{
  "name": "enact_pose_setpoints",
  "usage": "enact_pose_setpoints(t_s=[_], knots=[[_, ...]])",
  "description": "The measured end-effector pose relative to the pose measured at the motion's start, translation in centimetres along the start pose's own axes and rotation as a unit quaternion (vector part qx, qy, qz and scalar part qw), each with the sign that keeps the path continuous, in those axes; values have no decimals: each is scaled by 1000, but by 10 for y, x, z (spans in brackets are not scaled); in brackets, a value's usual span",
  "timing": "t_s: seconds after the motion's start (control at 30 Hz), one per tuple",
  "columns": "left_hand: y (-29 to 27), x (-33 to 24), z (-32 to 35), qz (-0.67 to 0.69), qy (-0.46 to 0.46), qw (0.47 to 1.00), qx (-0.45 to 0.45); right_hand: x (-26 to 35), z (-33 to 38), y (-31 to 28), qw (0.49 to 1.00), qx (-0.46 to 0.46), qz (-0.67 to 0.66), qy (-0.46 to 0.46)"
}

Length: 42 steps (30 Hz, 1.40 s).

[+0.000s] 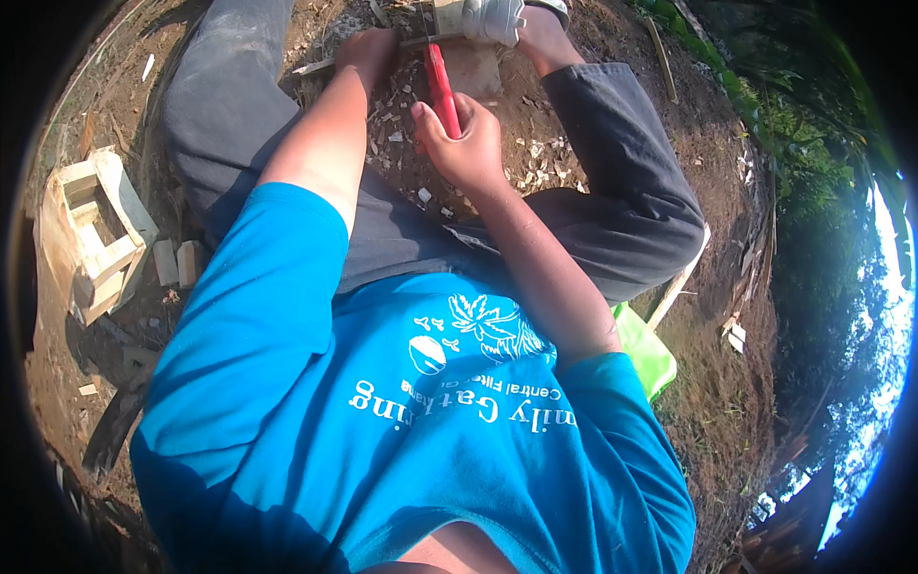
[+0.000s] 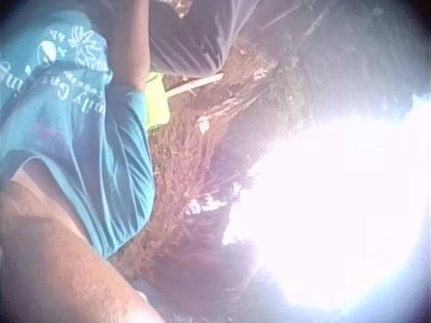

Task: The person saws several wooden boards with a hand saw and then aligns and handles the pieces while sitting on the ground.

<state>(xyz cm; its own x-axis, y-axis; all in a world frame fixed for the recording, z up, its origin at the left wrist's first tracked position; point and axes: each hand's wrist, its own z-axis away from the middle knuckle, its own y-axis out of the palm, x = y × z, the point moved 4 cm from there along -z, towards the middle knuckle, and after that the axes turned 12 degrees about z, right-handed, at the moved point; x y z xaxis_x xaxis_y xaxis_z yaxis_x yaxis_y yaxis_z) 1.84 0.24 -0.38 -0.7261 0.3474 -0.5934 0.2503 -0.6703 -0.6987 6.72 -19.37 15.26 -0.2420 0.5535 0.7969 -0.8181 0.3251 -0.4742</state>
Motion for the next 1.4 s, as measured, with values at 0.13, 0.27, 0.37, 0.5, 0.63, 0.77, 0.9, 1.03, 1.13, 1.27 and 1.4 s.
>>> enact_pose_setpoints(t_s=[0.13, 0.27, 0.37, 0.5, 0.63, 0.77, 0.9, 1.03, 1.13, 1.27, 1.4], knots=[[5, 7, -17, 16, -44, 993, 108, -5, 5, 6, 996, -34, 82, -13], [10, 9, -25, 15, -50, 994, 96, 13, -4, -2, 992, -50, 114, 4], [12, 11, -24, 31, -47, 994, 88, 4, 1, -6, 988, -71, 134, -24], [8, 9, -19, 36, -53, 995, 81, -7, 7, -6, 987, -70, 143, -36], [-7, -4, -2, 25, -49, 997, 59, -17, 15, -4, 987, -51, 152, -22], [-16, -8, -2, 3, -40, 998, 57, -42, 29, 4, 993, 41, 107, -22], [-26, -13, 1, 4, -57, 996, 64, -22, 25, 5, 994, 105, 19, 36], [-28, -16, -2, 2, -43, 995, 90, -4, 9, -13, 996, 51, 2, 68], [-30, -23, -7, -29, -21, 989, 141, 8, 8, -12, 996, 49, -54, 44], [10, -3, -54, -87, 53, 978, 183, -16, 19, -4, 993, 76, -35, 82], [14, -4, -57, -139, 59, 970, 192, -32, 12, -12, 986, -29, -17, 161]])
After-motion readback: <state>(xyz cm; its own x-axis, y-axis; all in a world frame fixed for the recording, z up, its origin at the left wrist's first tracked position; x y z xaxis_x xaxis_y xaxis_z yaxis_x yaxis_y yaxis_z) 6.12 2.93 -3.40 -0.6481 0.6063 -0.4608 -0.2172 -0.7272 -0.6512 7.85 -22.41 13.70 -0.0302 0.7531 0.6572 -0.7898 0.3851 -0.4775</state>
